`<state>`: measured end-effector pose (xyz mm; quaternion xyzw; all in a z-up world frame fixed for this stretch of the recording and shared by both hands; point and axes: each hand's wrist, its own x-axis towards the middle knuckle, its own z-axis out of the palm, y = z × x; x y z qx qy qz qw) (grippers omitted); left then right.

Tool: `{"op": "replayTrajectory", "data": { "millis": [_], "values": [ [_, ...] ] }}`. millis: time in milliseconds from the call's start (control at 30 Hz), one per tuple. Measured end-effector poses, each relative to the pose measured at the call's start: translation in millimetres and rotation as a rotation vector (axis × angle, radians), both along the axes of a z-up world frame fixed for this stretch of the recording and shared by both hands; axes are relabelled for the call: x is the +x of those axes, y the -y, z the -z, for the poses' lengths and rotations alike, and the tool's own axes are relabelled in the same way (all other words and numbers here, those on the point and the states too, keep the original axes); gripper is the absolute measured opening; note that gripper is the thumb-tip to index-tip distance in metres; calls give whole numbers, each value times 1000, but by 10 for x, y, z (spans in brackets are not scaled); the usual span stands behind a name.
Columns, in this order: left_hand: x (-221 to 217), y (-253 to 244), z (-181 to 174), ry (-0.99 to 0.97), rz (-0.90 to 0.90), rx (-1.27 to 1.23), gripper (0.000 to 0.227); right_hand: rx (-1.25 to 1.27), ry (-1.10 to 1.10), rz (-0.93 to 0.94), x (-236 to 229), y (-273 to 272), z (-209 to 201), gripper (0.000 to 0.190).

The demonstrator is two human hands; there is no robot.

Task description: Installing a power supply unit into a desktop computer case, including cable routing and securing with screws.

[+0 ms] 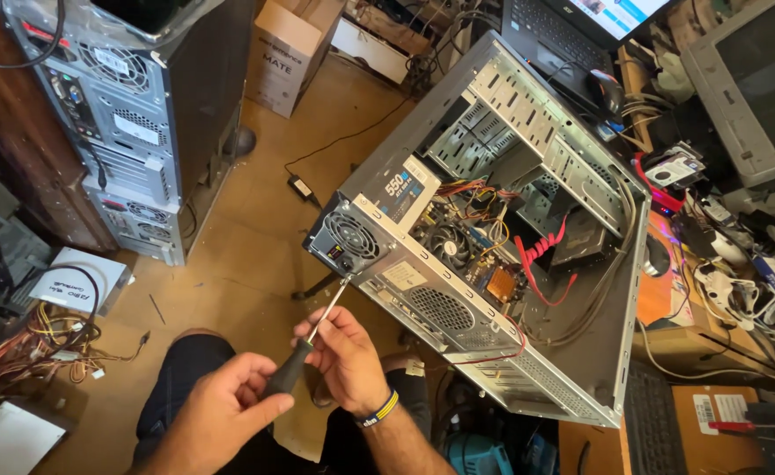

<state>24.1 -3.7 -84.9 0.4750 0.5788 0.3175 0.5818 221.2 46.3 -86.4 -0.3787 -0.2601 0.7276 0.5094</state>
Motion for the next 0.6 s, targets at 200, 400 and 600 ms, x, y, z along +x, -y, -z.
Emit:
{"op": "replayTrajectory", "data": {
  "millis": [200, 400, 600],
  "values": [
    [92, 111, 114, -543, -5, 717, 50, -62, -10, 113, -24, -32, 114, 17],
    [11, 64, -563, -63, 71, -414, 45, -11, -149, 40, -27, -23, 31, 13],
    [97, 92, -271, 148, 11, -380, 18, 13, -182, 44, -59, 8, -75, 18]
  ]
}}
